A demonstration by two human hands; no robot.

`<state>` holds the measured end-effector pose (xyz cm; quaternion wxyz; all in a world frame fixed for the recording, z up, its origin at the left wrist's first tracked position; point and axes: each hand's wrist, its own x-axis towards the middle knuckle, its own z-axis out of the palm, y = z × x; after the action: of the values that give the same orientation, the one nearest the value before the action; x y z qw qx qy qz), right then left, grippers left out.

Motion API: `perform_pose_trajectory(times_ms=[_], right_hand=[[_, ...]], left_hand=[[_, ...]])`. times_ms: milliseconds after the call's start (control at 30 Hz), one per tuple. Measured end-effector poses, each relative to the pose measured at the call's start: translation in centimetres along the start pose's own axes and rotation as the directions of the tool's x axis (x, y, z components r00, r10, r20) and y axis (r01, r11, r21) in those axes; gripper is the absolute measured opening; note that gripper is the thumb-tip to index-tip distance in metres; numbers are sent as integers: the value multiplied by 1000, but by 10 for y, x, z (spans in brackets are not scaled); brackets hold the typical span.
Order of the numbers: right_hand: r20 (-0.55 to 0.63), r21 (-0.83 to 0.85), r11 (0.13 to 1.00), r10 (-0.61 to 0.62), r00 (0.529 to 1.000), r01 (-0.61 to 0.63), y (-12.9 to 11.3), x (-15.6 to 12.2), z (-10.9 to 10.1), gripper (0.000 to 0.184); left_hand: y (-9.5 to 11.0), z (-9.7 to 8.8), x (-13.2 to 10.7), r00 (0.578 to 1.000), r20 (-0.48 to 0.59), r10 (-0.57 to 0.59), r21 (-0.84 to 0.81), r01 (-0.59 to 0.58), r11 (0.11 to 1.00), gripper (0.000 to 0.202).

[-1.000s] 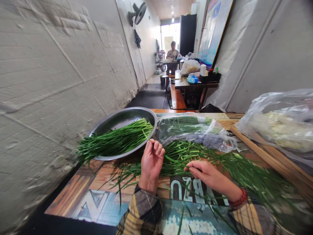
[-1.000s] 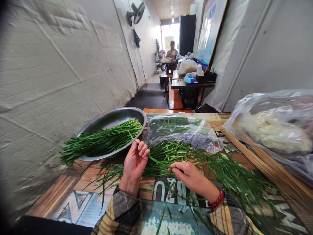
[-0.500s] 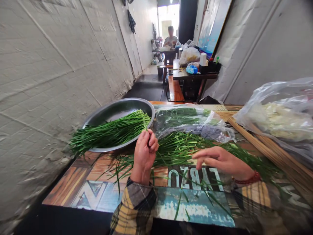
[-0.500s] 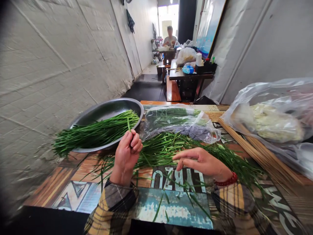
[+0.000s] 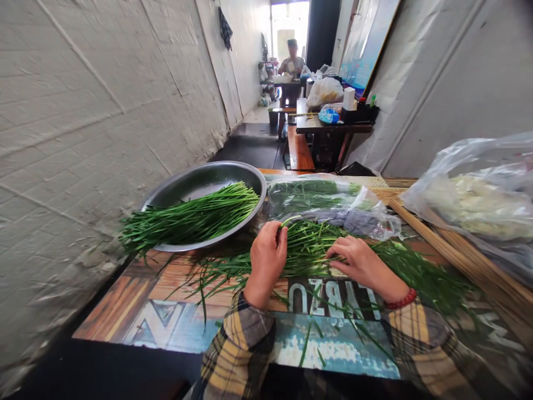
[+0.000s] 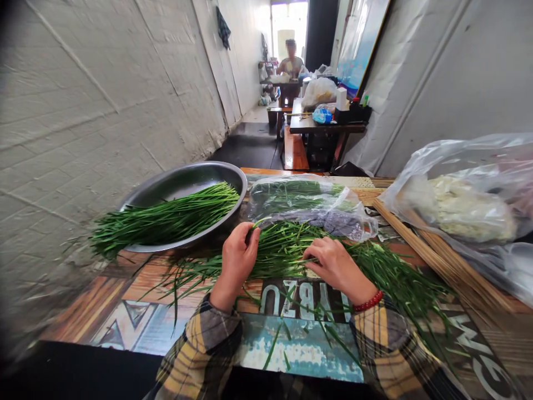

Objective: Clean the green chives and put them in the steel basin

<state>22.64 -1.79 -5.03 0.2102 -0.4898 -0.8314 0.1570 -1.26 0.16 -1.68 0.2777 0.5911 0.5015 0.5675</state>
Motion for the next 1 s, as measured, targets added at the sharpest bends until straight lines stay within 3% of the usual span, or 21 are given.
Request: perform_pose_trajectory(times_ms=[100,233,400,533,667,767,867,1000], right_hand=[[4,37,999,1,1000,-1,-3,1,-3,12],[-41,328,943,68,997,-51,-9,4,-8,18],[-84,717,672,348,934,-186,-10,4,-9,27],[-51,849,498,408,912,-176,-15,3,-7,29],[-48,858,492,368,929,-150,-24,4,-5,27],[-82,853,503,393,916,-139,-25,5,-3,26],[-142,870,479,471,871,-117,-21,4,-4,25],[-227,889,455,543,809,-57,-14,4,-8,20]], left_hand=[[-2,2,-2,1000,22,14,63,-16,998,5],[-5,6,-3,996,78,47,91,-54,994,10],[-5,11,-4,980,198,21,3,-22,1000,15],[1,14,-5,937,347,31,-23,-24,999,14],[6,16,-8,878,478,7,-52,20,998,17],[6,17,-9,847,531,-24,-19,40,999,19],[3,17,-7,871,488,-65,13,66,998,18],[-2,11,-1,962,221,-162,-10,169,986,18]])
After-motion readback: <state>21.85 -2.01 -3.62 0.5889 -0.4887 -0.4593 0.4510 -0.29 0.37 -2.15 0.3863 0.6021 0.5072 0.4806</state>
